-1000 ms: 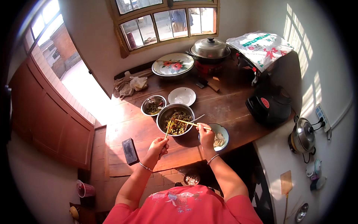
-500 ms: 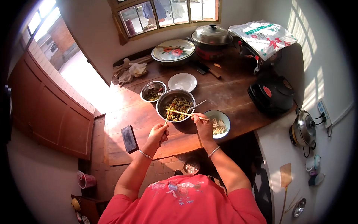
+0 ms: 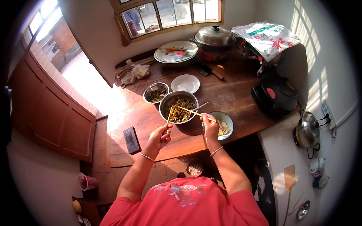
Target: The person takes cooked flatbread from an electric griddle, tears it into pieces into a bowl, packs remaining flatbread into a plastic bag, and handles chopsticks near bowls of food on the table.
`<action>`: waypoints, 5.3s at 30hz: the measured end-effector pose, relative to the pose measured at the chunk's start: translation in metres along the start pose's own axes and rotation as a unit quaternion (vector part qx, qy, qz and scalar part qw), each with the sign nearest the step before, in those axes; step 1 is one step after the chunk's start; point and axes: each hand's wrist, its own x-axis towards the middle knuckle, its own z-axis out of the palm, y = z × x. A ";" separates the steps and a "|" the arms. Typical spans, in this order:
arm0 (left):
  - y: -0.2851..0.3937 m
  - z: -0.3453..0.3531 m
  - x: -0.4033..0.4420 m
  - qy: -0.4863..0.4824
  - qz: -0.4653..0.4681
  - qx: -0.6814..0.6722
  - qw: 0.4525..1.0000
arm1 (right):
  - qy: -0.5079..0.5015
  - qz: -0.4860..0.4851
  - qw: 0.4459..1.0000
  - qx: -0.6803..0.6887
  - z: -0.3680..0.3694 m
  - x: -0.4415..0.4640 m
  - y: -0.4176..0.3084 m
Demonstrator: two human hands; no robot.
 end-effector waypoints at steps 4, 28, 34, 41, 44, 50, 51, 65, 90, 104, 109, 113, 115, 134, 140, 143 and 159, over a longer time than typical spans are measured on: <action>0.000 -0.002 0.001 0.004 -0.009 0.008 1.000 | -0.010 0.034 0.999 0.008 0.000 -0.001 -0.010; -0.011 0.001 -0.012 0.028 0.102 0.024 0.994 | -0.244 -0.016 0.876 0.416 -0.012 -0.056 -0.167; -0.010 0.009 -0.015 0.025 0.113 0.019 0.993 | -0.382 -0.071 0.781 0.489 -0.005 -0.090 -0.224; -0.015 0.015 -0.015 0.021 0.103 0.018 0.994 | -0.426 -0.060 0.728 0.534 0.007 -0.105 -0.237; -0.015 0.017 -0.015 -0.002 0.101 0.004 0.995 | -0.438 -0.058 0.718 0.537 0.006 -0.104 -0.235; -0.017 0.024 -0.017 -0.043 0.095 -0.033 0.994 | -0.399 -0.061 0.758 0.512 -0.010 -0.101 -0.226; -0.014 0.025 -0.018 -0.046 0.095 -0.045 0.993 | -0.366 -0.051 0.776 0.511 -0.014 -0.101 -0.222; -0.016 0.047 -0.028 -0.108 0.178 0.048 0.977 | 0.122 0.022 0.938 0.324 -0.125 -0.080 -0.133; -0.037 0.141 -0.085 -0.279 0.231 0.128 0.923 | -0.101 0.078 0.977 0.169 -0.062 -0.075 -0.149; -0.035 0.089 -0.096 -0.189 0.229 0.121 0.947 | -0.277 -0.062 0.912 0.295 -0.055 -0.082 -0.208; -0.040 0.082 -0.095 -0.162 0.222 0.109 0.955 | -0.313 -0.079 0.898 0.299 -0.050 -0.087 -0.220; -0.042 0.082 -0.096 -0.142 0.221 0.123 0.957 | -0.345 -0.087 0.876 0.326 -0.048 -0.090 -0.229; -0.040 0.083 -0.096 -0.127 0.230 0.143 0.954 | -0.381 -0.089 0.864 0.318 -0.053 -0.088 -0.230; -0.031 0.062 -0.087 -0.068 0.236 0.120 0.962 | 0.016 -0.050 0.998 0.041 -0.157 -0.069 -0.167; -0.038 0.061 -0.079 -0.041 0.202 0.114 0.972 | 0.083 -0.064 0.988 -0.117 -0.134 -0.078 -0.171; -0.039 0.060 -0.078 -0.044 0.196 0.113 0.973 | 0.073 -0.073 0.986 -0.131 -0.129 -0.079 -0.179; -0.045 0.054 -0.068 -0.052 0.156 0.138 0.977 | -0.380 -0.432 0.815 -0.065 -0.091 -0.104 -0.331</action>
